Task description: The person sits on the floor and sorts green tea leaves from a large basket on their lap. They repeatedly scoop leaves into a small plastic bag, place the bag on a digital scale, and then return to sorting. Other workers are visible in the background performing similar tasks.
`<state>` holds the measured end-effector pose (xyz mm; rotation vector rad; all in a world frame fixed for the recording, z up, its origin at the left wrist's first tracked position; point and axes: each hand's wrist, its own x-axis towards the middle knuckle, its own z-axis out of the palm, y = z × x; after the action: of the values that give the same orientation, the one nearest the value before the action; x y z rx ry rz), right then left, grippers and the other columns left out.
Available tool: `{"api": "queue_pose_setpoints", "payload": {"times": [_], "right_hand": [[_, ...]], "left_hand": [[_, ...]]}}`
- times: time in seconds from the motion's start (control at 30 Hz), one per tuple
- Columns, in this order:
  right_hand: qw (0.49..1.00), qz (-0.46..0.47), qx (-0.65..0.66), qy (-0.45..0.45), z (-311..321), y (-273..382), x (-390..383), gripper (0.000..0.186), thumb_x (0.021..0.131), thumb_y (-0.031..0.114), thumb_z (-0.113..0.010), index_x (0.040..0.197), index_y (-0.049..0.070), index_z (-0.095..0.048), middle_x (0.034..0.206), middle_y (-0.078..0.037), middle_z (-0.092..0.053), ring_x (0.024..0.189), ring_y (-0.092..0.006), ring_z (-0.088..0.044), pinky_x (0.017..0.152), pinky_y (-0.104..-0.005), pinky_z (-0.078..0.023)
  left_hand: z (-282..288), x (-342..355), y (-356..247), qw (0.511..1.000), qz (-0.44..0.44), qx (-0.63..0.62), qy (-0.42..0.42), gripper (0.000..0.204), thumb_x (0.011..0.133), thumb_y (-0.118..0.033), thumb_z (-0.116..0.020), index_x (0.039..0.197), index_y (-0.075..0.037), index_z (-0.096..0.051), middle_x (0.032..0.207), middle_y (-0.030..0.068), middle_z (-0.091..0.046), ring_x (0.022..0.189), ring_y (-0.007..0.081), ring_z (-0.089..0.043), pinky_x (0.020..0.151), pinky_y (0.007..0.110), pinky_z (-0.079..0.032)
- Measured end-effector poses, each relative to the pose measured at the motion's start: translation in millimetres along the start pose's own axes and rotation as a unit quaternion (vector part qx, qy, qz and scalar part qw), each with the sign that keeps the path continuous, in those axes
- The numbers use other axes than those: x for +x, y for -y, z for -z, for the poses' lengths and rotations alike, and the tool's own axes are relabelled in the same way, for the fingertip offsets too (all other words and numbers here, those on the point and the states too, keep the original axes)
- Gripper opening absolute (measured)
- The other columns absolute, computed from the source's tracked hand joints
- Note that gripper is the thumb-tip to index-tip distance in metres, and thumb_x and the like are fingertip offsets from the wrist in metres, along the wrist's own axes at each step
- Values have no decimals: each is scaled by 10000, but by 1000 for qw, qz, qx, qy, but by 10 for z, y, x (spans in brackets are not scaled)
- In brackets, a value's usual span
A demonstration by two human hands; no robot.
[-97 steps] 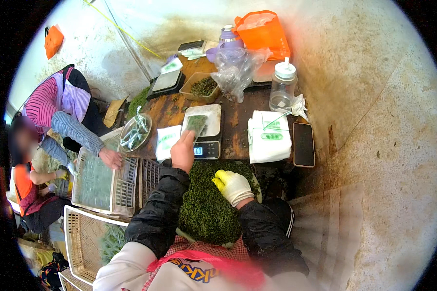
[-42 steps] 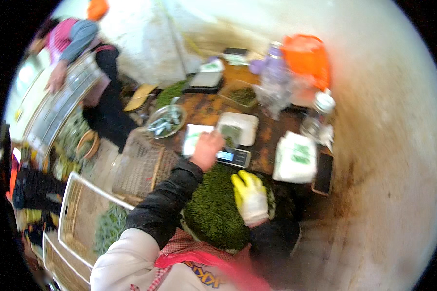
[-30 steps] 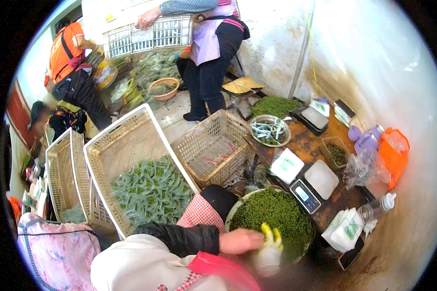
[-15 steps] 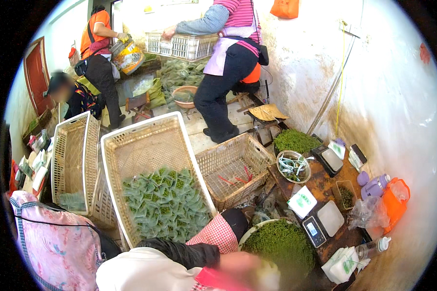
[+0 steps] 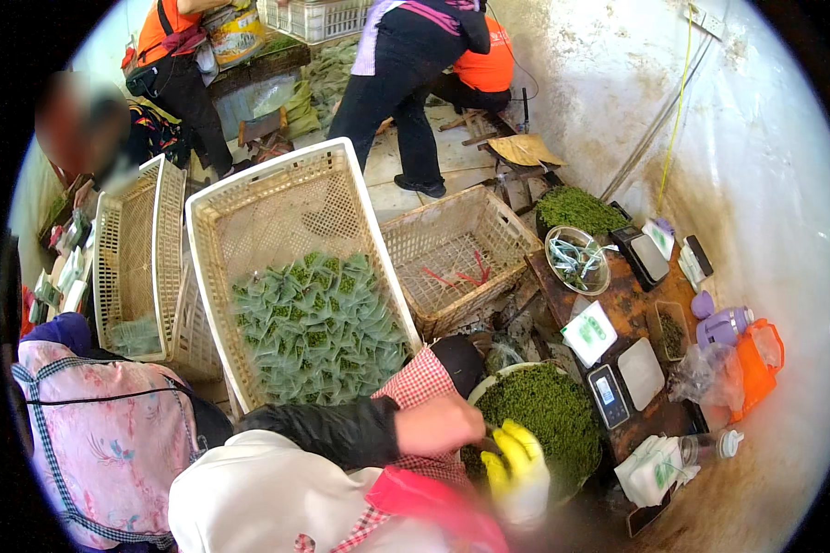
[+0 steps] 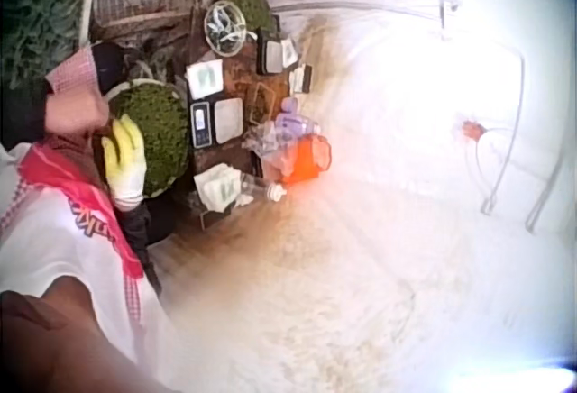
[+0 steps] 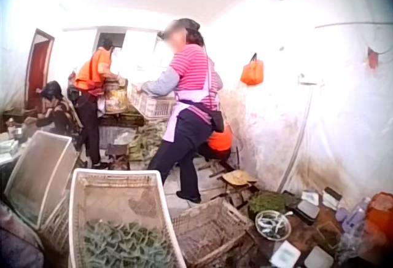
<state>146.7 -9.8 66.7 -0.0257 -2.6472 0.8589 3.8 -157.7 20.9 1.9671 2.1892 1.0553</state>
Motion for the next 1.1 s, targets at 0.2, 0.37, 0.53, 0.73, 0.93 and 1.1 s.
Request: {"api": "queue_pose_setpoints", "payload": {"times": [0.2,0.37,0.53,0.73,0.93,1.1], "right_hand": [[993,-74,56,-67,79,-194,-57,429,801,2,-680,1221,35,-597,1315,-146,-542,1145,-264,-558,878,-320,-499],[990,-132,52,-20,-123,-458,-338,282,808,53,-679,1088,18,-668,1181,-147,-631,1075,-291,-617,935,-354,-491],[991,-118,26,50,-193,-475,-330,273,799,20,-680,1072,31,-669,1123,-153,-649,1031,-308,-628,908,-351,-498],[991,-101,57,68,-429,-673,-480,271,824,82,-668,1093,50,-661,1151,-142,-632,1050,-325,-610,911,-368,-495],[989,-113,57,77,-509,-807,-553,316,824,125,-629,1131,53,-645,1184,-145,-616,1050,-337,-599,915,-392,-486],[993,-99,27,66,-455,-813,-514,309,817,119,-622,1119,59,-646,1187,-156,-613,1013,-365,-604,883,-407,-501]], "left_hand": [[1189,-362,861,898,247,329,-157,153,643,-37,-617,787,-88,-633,737,94,-615,694,273,-636,637,367,-508],[1749,-673,2254,745,396,528,-96,52,740,-72,-612,734,-87,-661,744,91,-649,679,256,-658,615,375,-506],[1365,-1019,3341,757,534,374,42,214,876,-189,-538,838,-50,-697,925,171,-686,906,336,-659,767,472,-511],[1203,-1017,3268,773,431,412,214,216,885,-225,-549,946,-118,-726,982,162,-693,918,312,-671,756,496,-523],[659,826,1966,946,172,271,-54,133,825,-86,-546,827,-87,-679,875,121,-677,792,286,-677,688,451,-523],[-729,2062,1286,967,-95,237,-23,367,891,-372,-585,815,-18,-646,792,80,-616,869,264,-592,854,441,-405]]}}
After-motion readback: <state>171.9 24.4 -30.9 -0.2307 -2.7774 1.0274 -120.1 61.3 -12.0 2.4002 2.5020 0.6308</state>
